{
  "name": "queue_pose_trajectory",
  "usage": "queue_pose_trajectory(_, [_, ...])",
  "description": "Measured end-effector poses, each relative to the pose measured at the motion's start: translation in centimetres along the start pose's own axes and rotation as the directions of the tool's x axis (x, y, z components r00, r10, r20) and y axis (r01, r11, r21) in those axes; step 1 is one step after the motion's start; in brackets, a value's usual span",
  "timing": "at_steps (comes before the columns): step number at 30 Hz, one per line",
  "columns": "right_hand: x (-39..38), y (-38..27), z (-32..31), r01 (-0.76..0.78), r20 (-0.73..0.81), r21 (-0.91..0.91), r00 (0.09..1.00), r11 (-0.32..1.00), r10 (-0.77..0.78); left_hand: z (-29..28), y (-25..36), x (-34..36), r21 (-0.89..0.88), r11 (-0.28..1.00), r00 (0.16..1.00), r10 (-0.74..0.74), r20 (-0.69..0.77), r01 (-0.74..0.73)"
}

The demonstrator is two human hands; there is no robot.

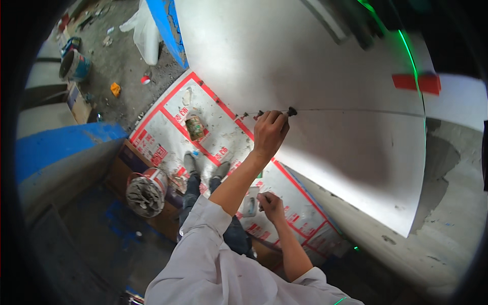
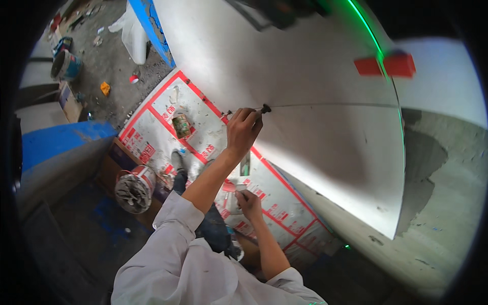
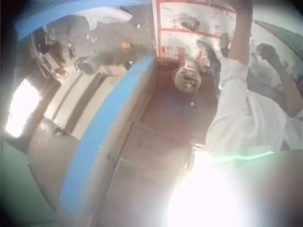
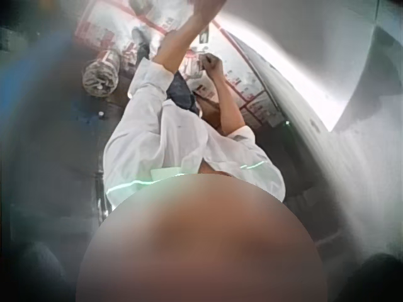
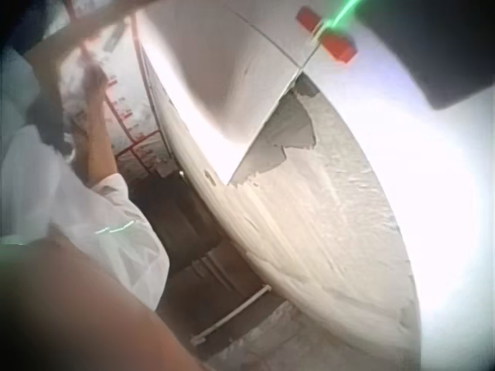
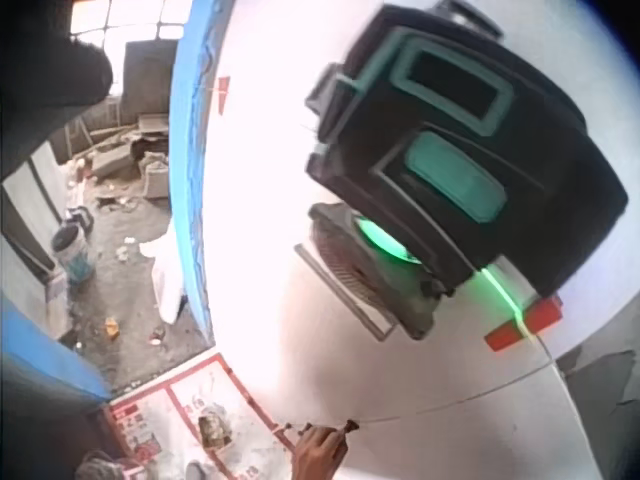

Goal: The recorder is applying tiles to a wall, using a laser level and tile spacers.

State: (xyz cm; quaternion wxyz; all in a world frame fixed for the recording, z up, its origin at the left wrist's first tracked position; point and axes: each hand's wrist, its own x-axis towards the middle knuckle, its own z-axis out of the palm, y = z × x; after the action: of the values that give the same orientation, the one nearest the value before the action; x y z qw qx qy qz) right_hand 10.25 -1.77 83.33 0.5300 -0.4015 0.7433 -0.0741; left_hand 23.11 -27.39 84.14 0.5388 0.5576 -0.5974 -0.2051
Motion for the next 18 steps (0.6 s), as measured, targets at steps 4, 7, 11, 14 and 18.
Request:
queue_pose_trajectory(4, [0.6, -2.2, 1.1, -0.004, 0.025, -0.07, 1.0, 0.998, 0.006, 0.2, -2.0, -1.2, -0.035, 0.998, 0.997, -0.061, -0.041, 0.059])
queue_pose_trajectory(7, [0.7, -2.3, 1.6, -0.022, 0.041, -0.092, 0.999, 0.995, 0.026, 0.9, -1.9, -2.0, -0.111, 0.978, 0.978, -0.188, -0.09, 0.178])
queue_pose_trajectory(11, [2.5, -0.9, -0.5, 0.06, -0.115, -0.067, 0.991, 0.996, -0.067, 1.2, 0.5, -1.8, -0.47, 0.664, 0.757, -0.654, 0.012, 0.581])
queue_pose_trajectory(14, [5.5, -1.5, -4.3, 0.078, -0.234, -0.172, 0.965, 0.982, -0.118, 1.0, 0.0, -1.9, -0.494, 0.516, 0.664, -0.724, 0.187, 0.7])
queue_pose_trajectory(18, [9.9, -10.3, -6.5, 0.275, -0.434, 0.207, 0.886, 0.939, -0.164, 0.5, -1.4, -1.2, -0.334, 0.635, 0.715, -0.65, 0.258, 0.697])
